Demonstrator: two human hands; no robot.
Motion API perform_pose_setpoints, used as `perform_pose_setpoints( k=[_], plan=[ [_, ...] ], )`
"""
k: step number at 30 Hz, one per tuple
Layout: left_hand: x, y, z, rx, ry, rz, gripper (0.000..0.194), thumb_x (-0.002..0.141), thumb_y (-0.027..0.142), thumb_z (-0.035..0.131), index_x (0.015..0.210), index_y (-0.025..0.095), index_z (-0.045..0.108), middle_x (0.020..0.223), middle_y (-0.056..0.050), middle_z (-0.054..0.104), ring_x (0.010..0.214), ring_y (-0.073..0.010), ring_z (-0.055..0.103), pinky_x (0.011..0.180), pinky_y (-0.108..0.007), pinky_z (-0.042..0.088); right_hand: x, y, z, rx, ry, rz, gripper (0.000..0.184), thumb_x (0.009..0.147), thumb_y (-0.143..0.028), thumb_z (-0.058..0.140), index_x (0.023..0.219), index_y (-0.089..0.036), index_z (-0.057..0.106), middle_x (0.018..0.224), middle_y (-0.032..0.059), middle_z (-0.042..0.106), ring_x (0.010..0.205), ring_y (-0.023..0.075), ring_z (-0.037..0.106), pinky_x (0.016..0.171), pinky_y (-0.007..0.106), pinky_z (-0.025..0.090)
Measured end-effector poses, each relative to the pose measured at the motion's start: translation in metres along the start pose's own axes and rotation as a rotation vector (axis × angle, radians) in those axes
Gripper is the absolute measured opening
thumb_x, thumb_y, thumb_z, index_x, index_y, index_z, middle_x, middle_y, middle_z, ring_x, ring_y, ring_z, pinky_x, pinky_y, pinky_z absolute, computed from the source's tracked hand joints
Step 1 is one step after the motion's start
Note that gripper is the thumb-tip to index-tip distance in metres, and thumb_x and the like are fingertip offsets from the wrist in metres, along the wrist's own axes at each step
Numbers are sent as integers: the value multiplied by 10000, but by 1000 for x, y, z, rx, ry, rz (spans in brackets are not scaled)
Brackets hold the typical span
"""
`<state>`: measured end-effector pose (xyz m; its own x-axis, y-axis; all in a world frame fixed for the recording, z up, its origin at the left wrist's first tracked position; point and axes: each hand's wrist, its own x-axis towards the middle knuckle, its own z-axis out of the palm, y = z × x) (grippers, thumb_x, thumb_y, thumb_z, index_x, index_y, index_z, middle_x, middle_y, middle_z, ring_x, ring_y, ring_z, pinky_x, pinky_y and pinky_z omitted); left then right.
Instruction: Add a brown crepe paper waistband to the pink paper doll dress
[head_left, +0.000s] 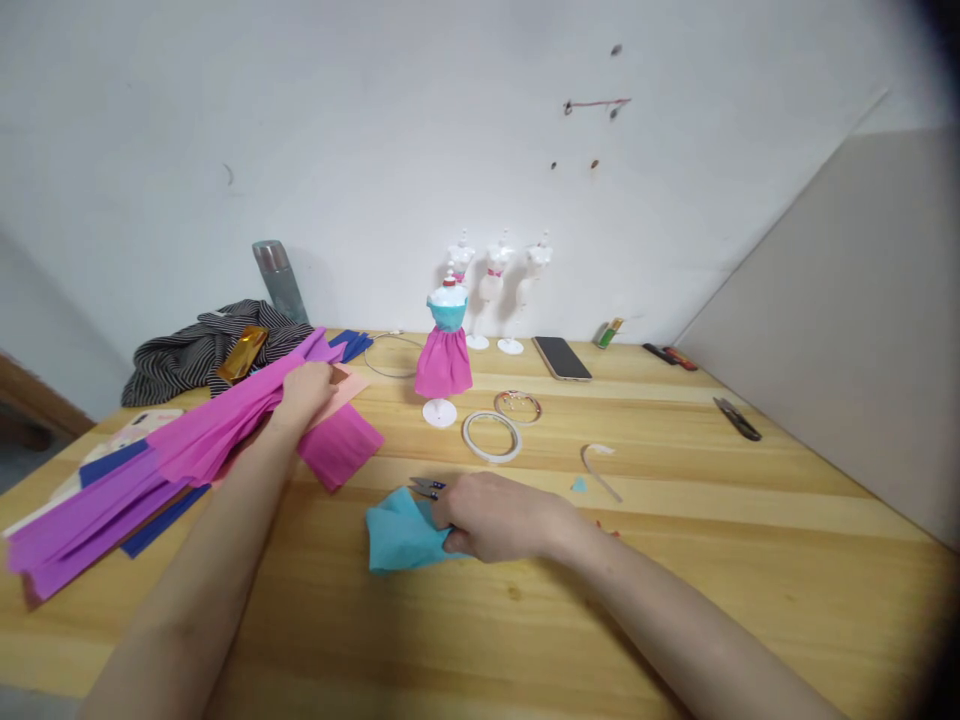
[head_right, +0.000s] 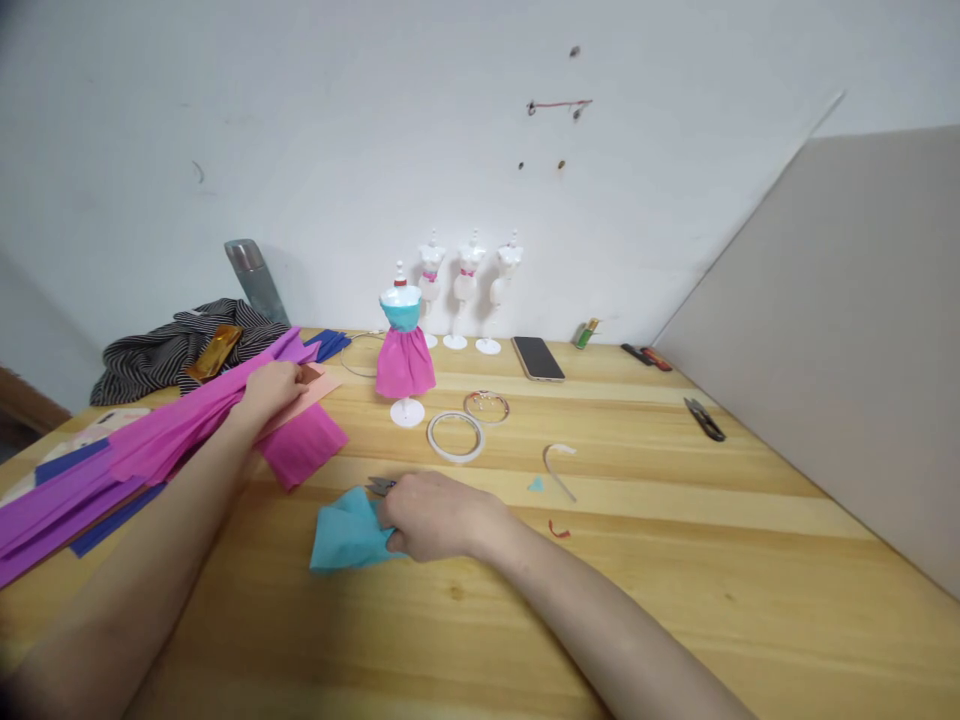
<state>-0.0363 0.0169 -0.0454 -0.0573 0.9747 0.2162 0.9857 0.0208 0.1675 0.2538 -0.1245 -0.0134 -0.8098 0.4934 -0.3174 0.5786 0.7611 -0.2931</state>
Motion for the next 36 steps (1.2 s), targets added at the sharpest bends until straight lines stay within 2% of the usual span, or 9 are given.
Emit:
perform_pose_setpoints(
  k=[4, 9, 16, 21, 24, 27, 31, 33, 36],
  plan=[
    [1, -6, 9, 90, -11, -50, 282, 768, 312, 537, 884, 119, 708, 1028, -234, 705, 995, -367, 649, 822, -414, 472, 2, 2, 3, -40, 11, -6, 139, 826, -219, 587, 786, -147, 699, 677, 25, 641, 512, 112, 398, 487, 272, 179],
    [2, -7, 1, 75, 3, -73, 334, 842, 357, 436, 802, 161, 703, 916, -169, 728, 910, -301, 665, 771, -356, 469, 4, 4, 5, -49, 8, -12, 146, 837, -228, 593, 803, -147, 710, 701, 39, 666, 534, 117, 443, 490, 266, 186],
    [4, 0, -50, -16, 180, -100, 295, 847, 369, 399, 827, 194, 636, 950, -110, 703, 884, -259, 630, 691, -318, 431, 3, 2, 2, -85, -3, -5, 150, 846, -222, 600, 825, -135, 721, 735, 53, 693, 573, 131, 502, 486, 266, 190],
    [-4, 2, -82, -417, 424, -15, 186, 768, 347, 482, 716, 191, 569, 709, -16, 602, 683, -167, 539, 622, -268, 388, 4, 3, 6, -86, 7, -10, 155, 851, -220, 595, 824, -135, 722, 739, 57, 690, 586, 134, 514, 495, 266, 206],
    [-12, 10, -88, -562, 374, 37, 201, 749, 371, 506, 700, 187, 568, 645, 14, 551, 598, -133, 488, 571, -247, 370, 5, 4, 9, -62, 16, 1, 133, 838, -208, 601, 801, -142, 711, 713, 47, 668, 573, 128, 490, 500, 268, 202],
    [-19, 23, -89, -510, 288, 91, 191, 722, 348, 535, 641, 183, 586, 614, 11, 563, 593, -137, 493, 561, -251, 362, 5, 5, 10, -13, 55, 3, 110, 821, -202, 611, 759, -152, 686, 690, 29, 632, 572, 120, 468, 504, 263, 202],
    [-33, 45, -100, -432, 370, 88, 182, 733, 311, 524, 643, 183, 618, 632, 0, 611, 605, -148, 516, 584, -267, 370, 6, 7, 9, 193, 241, -3, 87, 808, -216, 620, 845, -157, 672, 739, 14, 617, 608, 111, 481, 530, 241, 268],
    [-48, 58, -114, -414, 358, 100, 184, 738, 297, 524, 615, 184, 602, 610, 2, 609, 578, -139, 506, 571, -266, 364, 9, 8, 9, 422, 372, 25, 257, 807, -251, 629, 1044, -154, 655, 776, 17, 631, 649, 122, 526, 575, 239, 345],
    [-85, 82, -136, -304, 323, 168, 190, 757, 284, 520, 611, 189, 596, 568, 9, 591, 543, -131, 491, 543, -263, 344, 13, 9, 11, 938, 524, 35, 664, 766, -349, 687, 1362, -157, 465, 965, 70, 655, 788, 160, 609, 672, 272, 464]
  ],
)
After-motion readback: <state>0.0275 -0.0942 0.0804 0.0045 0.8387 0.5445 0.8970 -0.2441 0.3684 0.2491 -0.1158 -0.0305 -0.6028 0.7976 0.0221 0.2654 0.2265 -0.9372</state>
